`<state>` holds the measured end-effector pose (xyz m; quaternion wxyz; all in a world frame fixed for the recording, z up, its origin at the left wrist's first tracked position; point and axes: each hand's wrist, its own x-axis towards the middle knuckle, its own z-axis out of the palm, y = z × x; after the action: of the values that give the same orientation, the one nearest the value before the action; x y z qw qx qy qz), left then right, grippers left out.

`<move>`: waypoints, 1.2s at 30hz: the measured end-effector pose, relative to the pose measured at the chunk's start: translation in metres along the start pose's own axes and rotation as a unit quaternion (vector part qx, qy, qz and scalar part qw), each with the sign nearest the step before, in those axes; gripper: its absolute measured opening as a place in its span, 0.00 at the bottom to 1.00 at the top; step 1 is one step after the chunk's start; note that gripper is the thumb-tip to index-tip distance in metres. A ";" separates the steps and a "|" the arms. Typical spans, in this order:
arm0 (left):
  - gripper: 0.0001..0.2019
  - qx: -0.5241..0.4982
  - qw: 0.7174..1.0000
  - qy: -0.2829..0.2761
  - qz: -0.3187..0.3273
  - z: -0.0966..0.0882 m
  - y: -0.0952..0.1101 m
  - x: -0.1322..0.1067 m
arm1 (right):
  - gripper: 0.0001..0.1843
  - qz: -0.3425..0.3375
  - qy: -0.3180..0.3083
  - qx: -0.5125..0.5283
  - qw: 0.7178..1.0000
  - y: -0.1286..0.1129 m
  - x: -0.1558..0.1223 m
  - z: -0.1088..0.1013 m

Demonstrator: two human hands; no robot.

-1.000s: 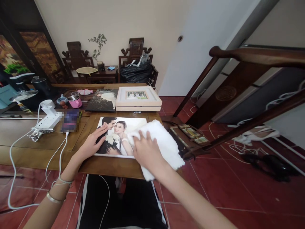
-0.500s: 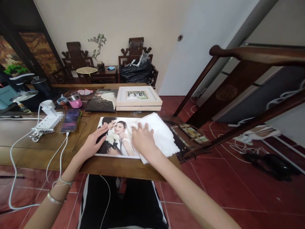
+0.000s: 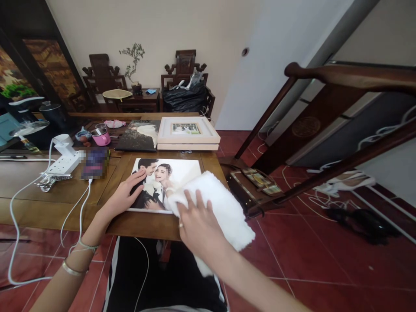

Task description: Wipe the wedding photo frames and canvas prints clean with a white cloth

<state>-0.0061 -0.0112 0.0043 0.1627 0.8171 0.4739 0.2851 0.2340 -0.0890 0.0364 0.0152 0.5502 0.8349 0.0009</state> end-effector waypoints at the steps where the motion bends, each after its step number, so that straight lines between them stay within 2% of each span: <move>1: 0.21 0.000 1.000 0.000 0.000 0.000 0.000 0.000 | 0.25 0.010 -0.001 -0.002 1.000 0.003 0.014 -0.003; 7: 0.21 -0.001 1.000 0.000 -0.002 -0.001 -0.001 0.000 | 0.24 0.057 0.028 0.010 0.998 0.030 0.097 -0.008; 9: 0.21 -0.003 1.000 0.002 -0.005 -0.001 -0.001 0.000 | 0.25 0.055 0.037 0.013 0.998 0.037 0.111 -0.006; 11: 0.21 -0.005 1.000 0.004 -0.004 -0.001 -0.001 0.000 | 0.26 0.044 0.041 0.012 0.998 0.038 0.113 -0.003; 14: 0.20 -0.006 1.000 0.006 -0.003 0.001 -0.002 0.001 | 0.26 0.016 0.043 0.007 0.999 0.030 0.091 0.003; 22: 0.21 0.000 1.000 0.004 -0.007 0.003 -0.003 0.001 | 0.25 -0.059 0.060 0.035 0.996 -0.013 -0.022 0.014; 25: 0.21 -0.001 1.000 0.003 -0.002 0.002 -0.003 0.001 | 0.25 -0.086 0.061 0.062 0.993 -0.019 -0.035 0.014; 27: 0.21 -0.001 1.000 0.000 0.001 0.002 -0.003 0.001 | 0.24 -0.082 0.050 0.066 0.993 -0.018 -0.027 0.012; 29: 0.21 0.003 1.000 -0.005 0.002 0.001 -0.004 0.001 | 0.25 -0.064 0.043 0.061 0.995 -0.012 -0.007 0.009; 32: 0.21 0.009 1.000 -0.009 0.003 0.001 -0.005 0.001 | 0.24 -0.042 0.050 0.055 0.996 0.003 0.036 0.005; 36: 0.21 0.006 1.000 -0.005 0.011 0.000 -0.006 0.001 | 0.24 -0.065 0.058 0.070 0.994 0.028 0.092 0.002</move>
<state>-0.0097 -0.0073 0.0010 0.1568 0.8246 0.4661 0.2795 0.2238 0.0067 0.0328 -0.0723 0.4934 0.8664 -0.0268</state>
